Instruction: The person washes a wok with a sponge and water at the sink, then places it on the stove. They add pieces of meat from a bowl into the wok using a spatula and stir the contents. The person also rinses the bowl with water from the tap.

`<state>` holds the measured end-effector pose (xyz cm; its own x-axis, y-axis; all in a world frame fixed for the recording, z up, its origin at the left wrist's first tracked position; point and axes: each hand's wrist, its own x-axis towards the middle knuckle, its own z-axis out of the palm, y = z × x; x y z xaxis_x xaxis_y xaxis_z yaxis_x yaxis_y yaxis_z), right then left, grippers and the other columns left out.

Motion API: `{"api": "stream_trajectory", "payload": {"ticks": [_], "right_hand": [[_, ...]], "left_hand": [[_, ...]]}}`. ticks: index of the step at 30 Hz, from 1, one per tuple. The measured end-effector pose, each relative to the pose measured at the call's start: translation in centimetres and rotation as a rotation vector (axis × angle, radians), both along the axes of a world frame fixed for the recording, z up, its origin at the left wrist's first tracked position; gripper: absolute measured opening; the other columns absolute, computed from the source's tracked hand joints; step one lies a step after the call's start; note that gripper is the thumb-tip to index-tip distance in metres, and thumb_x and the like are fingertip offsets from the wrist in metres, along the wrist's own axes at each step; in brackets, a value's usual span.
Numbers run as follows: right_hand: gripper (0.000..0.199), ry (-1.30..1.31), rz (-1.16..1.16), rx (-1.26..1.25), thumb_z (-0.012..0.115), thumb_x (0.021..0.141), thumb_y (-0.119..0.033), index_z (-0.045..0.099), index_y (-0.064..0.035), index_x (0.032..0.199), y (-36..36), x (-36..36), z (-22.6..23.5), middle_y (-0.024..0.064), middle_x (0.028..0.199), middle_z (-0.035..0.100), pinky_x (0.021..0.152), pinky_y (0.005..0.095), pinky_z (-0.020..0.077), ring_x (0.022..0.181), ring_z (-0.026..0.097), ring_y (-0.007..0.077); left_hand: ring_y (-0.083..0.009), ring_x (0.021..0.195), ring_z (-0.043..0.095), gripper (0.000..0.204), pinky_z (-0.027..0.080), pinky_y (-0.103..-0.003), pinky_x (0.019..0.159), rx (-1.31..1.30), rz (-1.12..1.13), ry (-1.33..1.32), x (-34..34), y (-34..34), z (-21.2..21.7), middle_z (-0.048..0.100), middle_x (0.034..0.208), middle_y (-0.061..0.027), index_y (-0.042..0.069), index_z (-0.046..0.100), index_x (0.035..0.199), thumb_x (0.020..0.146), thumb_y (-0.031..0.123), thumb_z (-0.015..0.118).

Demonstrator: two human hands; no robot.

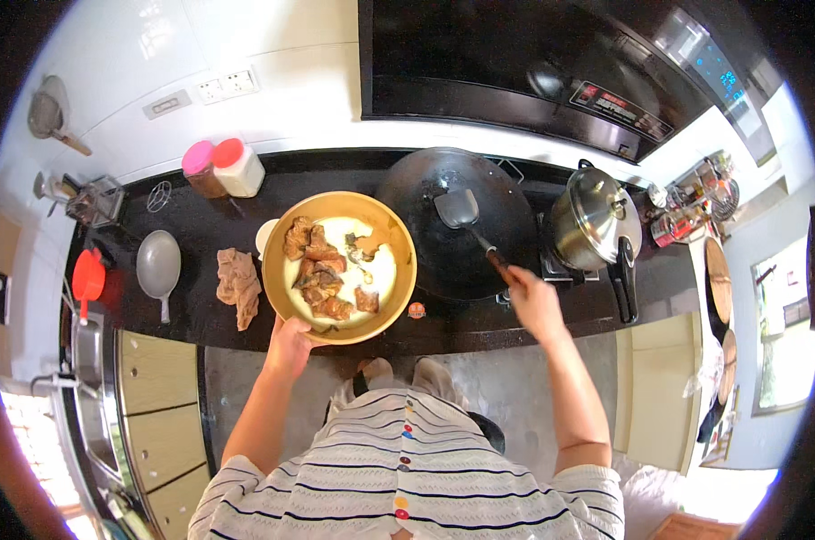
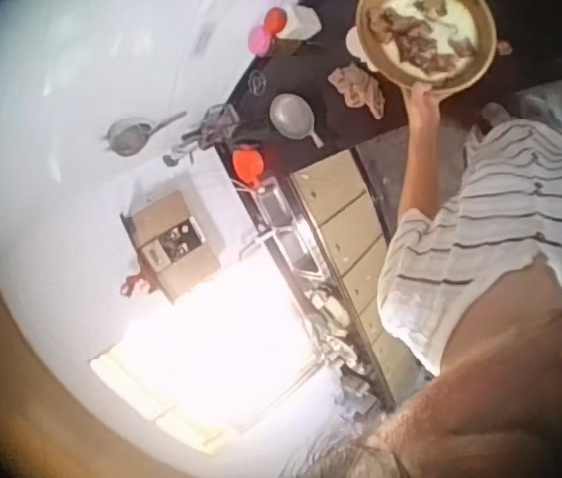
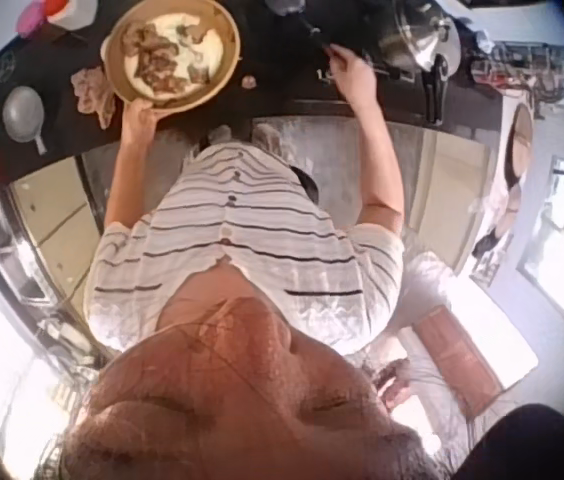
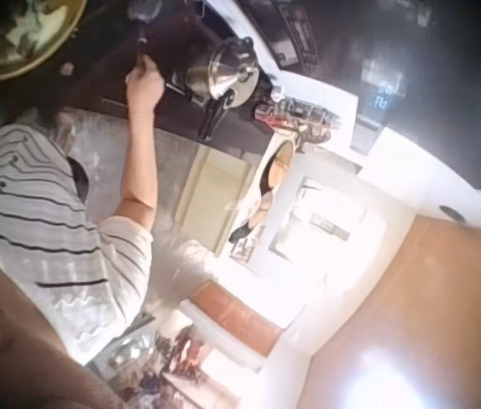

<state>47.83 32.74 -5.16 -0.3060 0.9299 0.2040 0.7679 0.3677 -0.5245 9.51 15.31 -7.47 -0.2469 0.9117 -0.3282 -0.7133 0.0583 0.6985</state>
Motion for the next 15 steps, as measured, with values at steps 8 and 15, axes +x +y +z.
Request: {"api": "stream_trajectory", "payload": {"ticks": [8,15], "right_hand": [[0.028,-0.240,-0.133,-0.234,0.059,0.088,-0.023,0.068,-0.0064,0.109,-2.4,-2.9,13.2,0.0196,0.090,0.068,0.074,0.0411,0.0509,0.084,0.066,0.0361],[0.030,-0.195,-0.136,-0.292,0.059,0.088,-0.024,0.068,-0.0063,0.111,-2.2,-4.1,10.0,0.0196,0.090,0.068,0.074,0.0405,0.0513,0.084,0.066,0.0358]], "left_hand": [[-0.0333,0.115,0.056,0.074,0.056,-0.051,0.085,0.001,-0.077,-0.022,-5.0,-0.4,-3.6,0.046,0.133,-0.0139,0.012,0.023,0.146,0.076,-0.002,0.045],[-0.0330,0.115,0.057,0.076,0.057,-0.051,0.084,-0.012,-0.095,-0.066,-4.6,-0.7,-3.8,0.045,0.135,-0.0140,0.013,0.019,0.147,0.076,-0.001,0.045]]}}
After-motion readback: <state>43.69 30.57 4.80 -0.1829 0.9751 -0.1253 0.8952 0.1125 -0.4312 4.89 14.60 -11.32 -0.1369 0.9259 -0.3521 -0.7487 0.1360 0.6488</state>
